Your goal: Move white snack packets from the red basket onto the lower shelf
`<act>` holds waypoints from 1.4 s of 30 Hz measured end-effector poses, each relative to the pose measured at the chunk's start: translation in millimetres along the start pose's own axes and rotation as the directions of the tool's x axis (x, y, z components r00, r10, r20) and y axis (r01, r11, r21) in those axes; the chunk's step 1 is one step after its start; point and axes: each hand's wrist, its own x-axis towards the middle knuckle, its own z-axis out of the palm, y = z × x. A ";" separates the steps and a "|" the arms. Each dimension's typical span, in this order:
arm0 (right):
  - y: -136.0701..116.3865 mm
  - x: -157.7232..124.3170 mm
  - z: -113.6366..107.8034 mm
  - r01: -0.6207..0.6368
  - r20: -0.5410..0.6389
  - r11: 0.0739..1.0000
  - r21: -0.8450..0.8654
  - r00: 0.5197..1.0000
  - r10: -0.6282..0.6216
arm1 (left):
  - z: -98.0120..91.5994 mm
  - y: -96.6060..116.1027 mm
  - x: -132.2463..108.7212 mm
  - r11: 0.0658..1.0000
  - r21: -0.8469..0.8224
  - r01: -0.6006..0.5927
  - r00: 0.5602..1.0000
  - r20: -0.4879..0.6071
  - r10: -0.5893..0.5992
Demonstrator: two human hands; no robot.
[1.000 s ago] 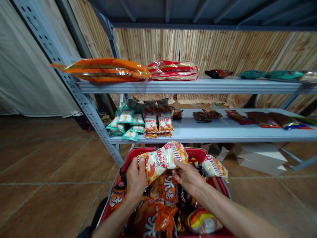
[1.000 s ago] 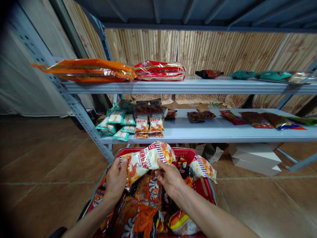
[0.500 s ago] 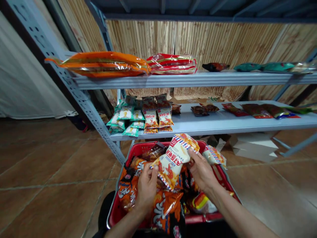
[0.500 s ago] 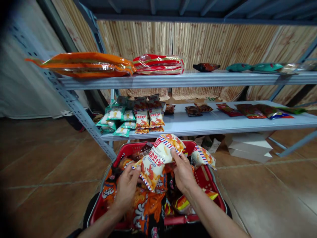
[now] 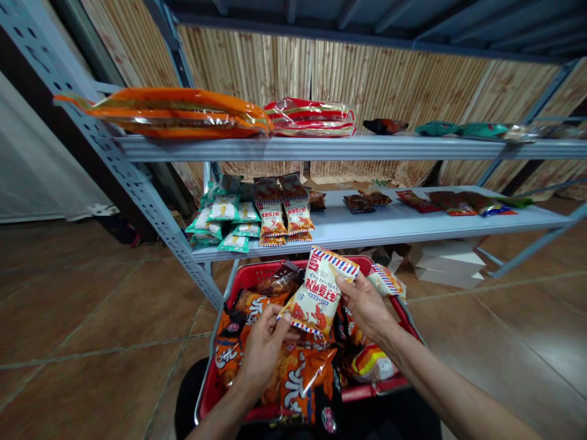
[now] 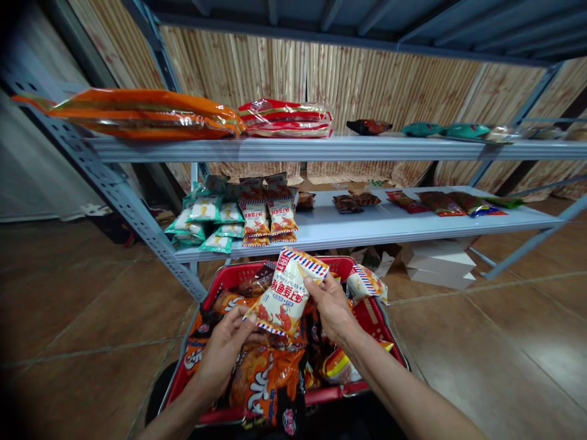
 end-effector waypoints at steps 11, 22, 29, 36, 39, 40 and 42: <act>2.7 -9.7 -14.3 -0.037 0.123 0.995 -0.090 0.991 0.048 | 14.5 21.4 26.3 0.998 -0.044 0.041 0.958 0.287 -0.027; 4.5 -11.9 -7.3 -0.135 0.262 0.979 -0.150 0.950 0.171 | 12.9 27.0 22.9 0.964 -0.233 0.127 0.964 0.258 -0.065; 4.3 -15.2 -10.4 -0.163 0.342 0.950 -0.265 0.906 0.251 | 20.3 32.5 42.8 0.826 -0.504 0.251 0.951 0.286 -0.115; 10.5 -25.4 -21.8 -0.228 0.331 0.944 -0.239 0.895 0.300 | 32.3 33.5 47.7 0.810 -0.567 0.152 0.979 0.199 -0.045; -0.7 -16.3 -17.7 -0.151 0.272 0.972 -0.180 0.942 0.197 | 37.0 36.3 46.1 0.838 -0.529 0.137 0.983 0.179 -0.048; -6.7 -10.7 -14.9 -0.129 0.250 0.978 -0.162 0.954 0.168 | 38.4 36.9 45.7 0.847 -0.516 0.130 0.982 0.184 -0.038; -20.2 3.7 -8.2 -0.089 0.239 0.987 -0.135 0.964 0.119 | 40.9 38.0 45.1 0.860 -0.496 0.120 0.980 0.197 -0.023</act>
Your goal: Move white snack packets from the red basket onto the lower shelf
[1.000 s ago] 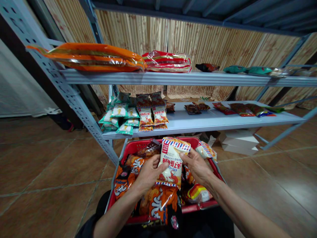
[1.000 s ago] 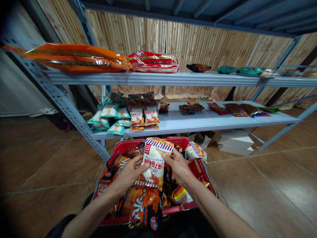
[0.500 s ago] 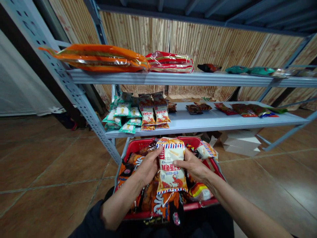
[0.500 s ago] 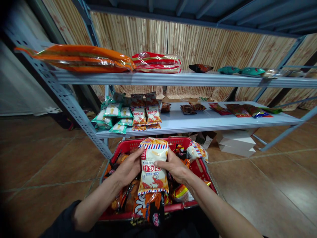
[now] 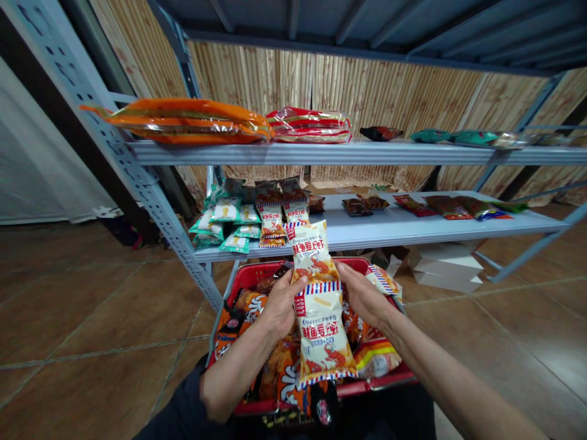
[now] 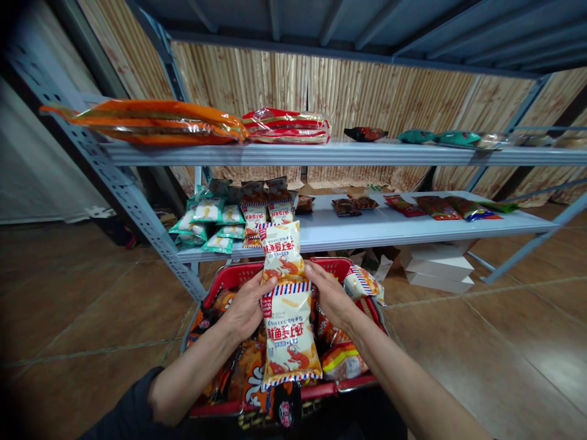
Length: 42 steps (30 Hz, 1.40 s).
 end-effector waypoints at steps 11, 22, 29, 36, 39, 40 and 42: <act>-38.3 71.4 10.5 0.088 -0.055 0.996 -0.001 0.995 -0.088 | 2.8 7.6 4.8 0.996 0.080 -0.023 0.996 0.083 0.016; -56.7 92.6 6.8 0.074 -0.159 0.994 -0.076 0.984 -0.085 | -12.9 4.0 7.8 0.975 0.209 -0.078 0.997 0.024 0.075; -48.0 94.7 8.0 0.068 -0.233 0.997 0.023 0.970 -0.061 | -13.1 6.4 -0.2 0.985 0.166 -0.047 0.997 0.062 0.037; -55.5 91.7 13.5 0.107 -0.198 0.994 0.004 0.975 -0.104 | -6.3 13.4 2.8 0.975 0.214 -0.059 0.998 0.043 0.051; -55.6 91.5 11.6 0.093 -0.176 0.996 0.002 0.980 -0.091 | -4.4 16.0 6.8 0.969 0.232 -0.087 0.996 0.031 0.082; -54.9 91.7 10.5 0.090 -0.167 0.996 0.004 0.982 -0.088 | -3.3 18.7 8.8 0.965 0.241 -0.108 0.994 0.029 0.104; -52.6 92.5 8.7 0.088 -0.151 0.996 0.012 0.985 -0.085 | 0.0 27.2 14.4 0.948 0.267 -0.172 0.985 0.019 0.173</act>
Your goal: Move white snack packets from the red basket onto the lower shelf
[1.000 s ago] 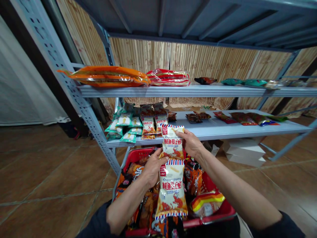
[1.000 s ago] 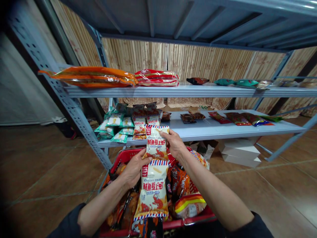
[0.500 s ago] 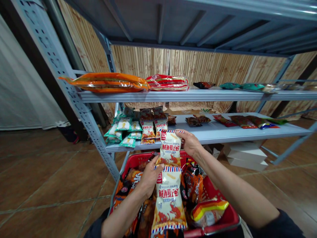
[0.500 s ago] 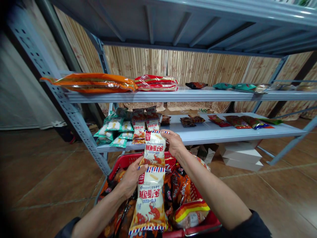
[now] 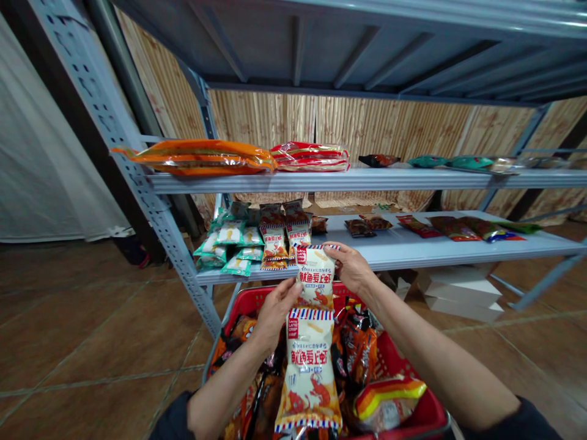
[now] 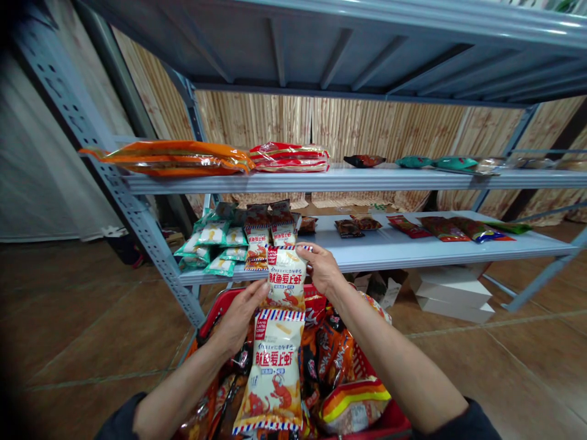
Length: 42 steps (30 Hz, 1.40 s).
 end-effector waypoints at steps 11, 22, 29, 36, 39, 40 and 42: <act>6.2 1.8 2.8 0.046 0.100 0.998 -0.034 0.994 -0.042 | 12.5 29.4 41.7 0.993 -0.021 -0.120 0.977 -0.182 0.114; 37.9 -46.8 0.1 -0.054 0.269 0.995 -0.083 0.960 0.075 | 12.0 24.5 56.3 0.974 -0.181 -0.139 0.945 -0.317 0.076; 47.3 -45.0 -3.1 -0.073 0.284 0.995 -0.060 0.955 0.088 | 10.3 32.8 54.4 0.994 -0.060 -0.093 0.925 -0.375 0.064; 50.9 -43.2 -8.0 -0.153 0.328 0.988 -0.024 0.932 0.153 | 9.3 39.3 56.3 0.998 0.007 -0.068 0.881 -0.470 0.064; 51.9 -43.8 -9.6 -0.157 0.332 0.987 -0.023 0.930 0.156 | 6.8 38.6 58.0 0.997 0.037 -0.066 0.889 -0.451 0.076; 51.9 -44.1 -9.8 -0.156 0.328 0.987 -0.024 0.932 0.155 | 5.9 38.1 57.8 0.997 0.045 -0.069 0.899 -0.431 0.081; 51.4 -44.6 -10.2 -0.149 0.315 0.989 -0.025 0.937 0.149 | 4.1 36.6 56.4 0.997 0.052 -0.063 0.928 -0.365 0.077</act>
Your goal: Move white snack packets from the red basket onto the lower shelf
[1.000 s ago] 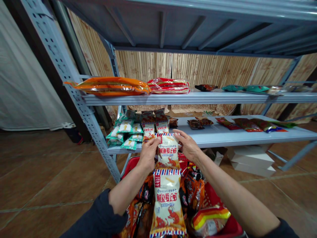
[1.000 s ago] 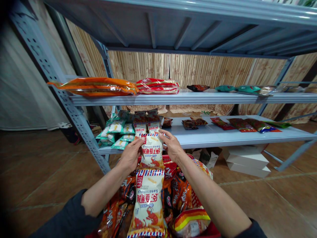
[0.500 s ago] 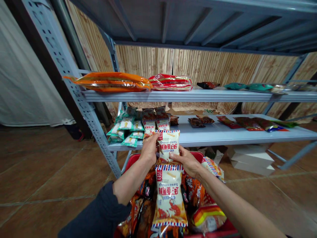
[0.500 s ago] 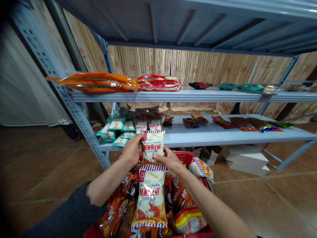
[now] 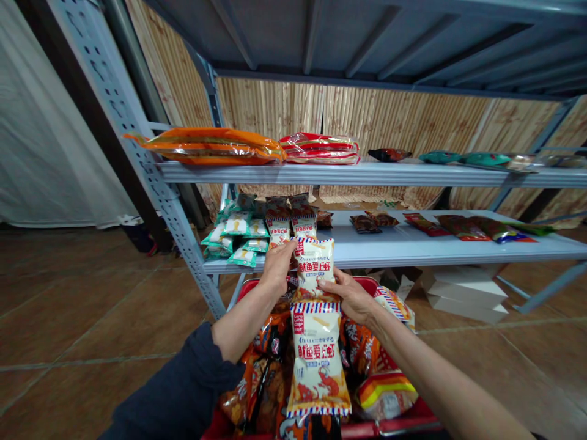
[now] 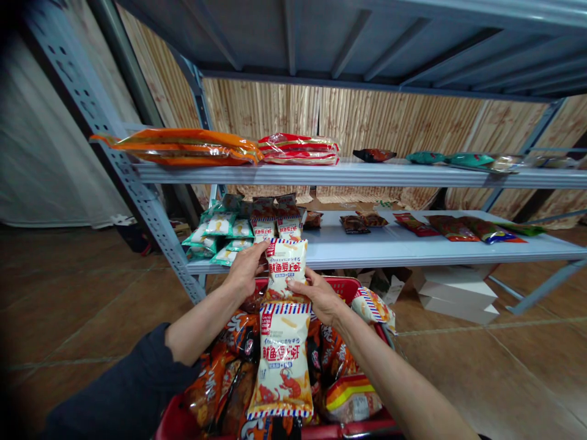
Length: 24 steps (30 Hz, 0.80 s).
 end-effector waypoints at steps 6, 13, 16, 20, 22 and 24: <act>-1.8 -1.9 -3.5 0.020 -0.006 1.000 0.001 1.000 -0.020 | -8.2 -11.2 -4.9 0.998 0.038 0.059 0.965 0.253 -0.067; -1.4 -4.0 -5.1 0.029 0.009 0.999 0.015 1.000 -0.029 | -6.2 -15.2 -5.1 0.998 0.026 0.051 0.971 0.234 -0.056; -0.1 -4.9 -4.5 0.041 0.002 0.999 0.019 0.999 -0.041 | -5.5 -12.2 -5.5 0.998 0.030 0.063 0.983 0.171 -0.067; 1.1 -6.3 -3.5 0.045 -0.016 0.999 0.015 0.999 -0.045 | -11.5 -13.9 -8.6 0.996 0.053 0.078 0.981 0.173 -0.086; 1.1 -6.2 -2.5 0.048 -0.023 0.999 0.012 0.999 -0.048 | -15.5 -16.7 -13.8 0.994 0.070 0.078 0.970 0.223 -0.092; 1.3 -5.4 -1.3 0.057 -0.043 0.998 0.007 0.997 -0.057 | -18.6 -20.0 -21.4 0.993 0.070 0.097 0.946 0.305 -0.114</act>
